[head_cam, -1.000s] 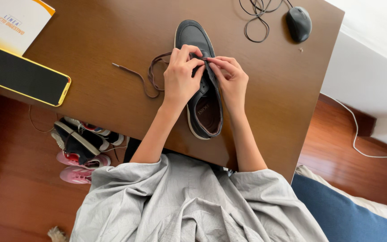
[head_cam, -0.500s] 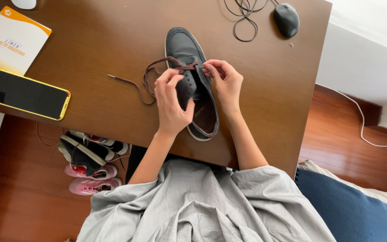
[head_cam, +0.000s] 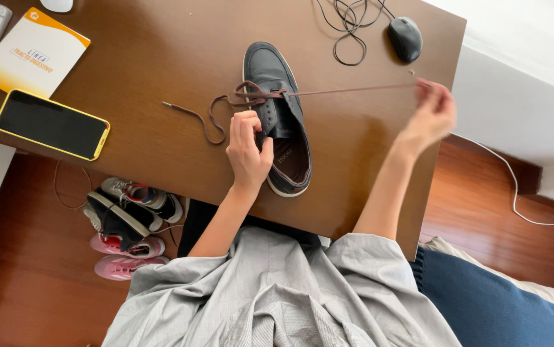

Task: The person removes the laces from a dark shoe and then re-laces it by threading the laces through the eyelets and tying them. The task is performed on a wooden desk with a phone, keyboard, and mouse nearby.

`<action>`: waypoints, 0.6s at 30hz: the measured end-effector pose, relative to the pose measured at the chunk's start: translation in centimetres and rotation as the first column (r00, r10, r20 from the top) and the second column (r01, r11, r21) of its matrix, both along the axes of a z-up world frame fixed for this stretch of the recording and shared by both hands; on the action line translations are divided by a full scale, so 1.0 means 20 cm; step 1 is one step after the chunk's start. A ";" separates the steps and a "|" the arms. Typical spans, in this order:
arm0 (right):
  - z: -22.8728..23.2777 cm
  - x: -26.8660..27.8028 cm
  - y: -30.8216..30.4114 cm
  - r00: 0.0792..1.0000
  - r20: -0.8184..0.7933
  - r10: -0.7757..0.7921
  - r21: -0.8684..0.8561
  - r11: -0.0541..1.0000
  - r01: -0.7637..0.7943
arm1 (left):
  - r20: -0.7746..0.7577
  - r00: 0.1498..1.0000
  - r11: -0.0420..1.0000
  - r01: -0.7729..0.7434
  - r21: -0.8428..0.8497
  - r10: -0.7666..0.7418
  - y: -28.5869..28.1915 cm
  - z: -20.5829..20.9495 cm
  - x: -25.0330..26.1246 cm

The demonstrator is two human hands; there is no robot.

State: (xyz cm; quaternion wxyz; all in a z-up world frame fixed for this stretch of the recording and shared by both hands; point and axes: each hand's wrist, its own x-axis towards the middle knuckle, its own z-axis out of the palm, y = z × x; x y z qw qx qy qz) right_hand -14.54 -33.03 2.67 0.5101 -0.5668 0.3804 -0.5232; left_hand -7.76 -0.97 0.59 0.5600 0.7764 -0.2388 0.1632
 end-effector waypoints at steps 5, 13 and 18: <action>-0.06 -0.04 -0.05 0.919 -0.270 -0.289 -0.252 0.942 0.222 | 0.014 0.999 0.999 0.042 -0.026 -0.042 0.00 -0.01 0.01; -0.09 0.28 0.59 0.720 -0.523 0.456 -0.492 0.529 -0.692 | 0.044 0.992 0.992 0.116 -0.042 -0.114 0.02 -0.01 0.03; -0.15 0.30 0.69 0.580 -0.483 0.656 -0.048 0.641 -0.766 | 0.040 0.991 0.991 0.126 -0.042 -0.124 0.03 -0.01 0.03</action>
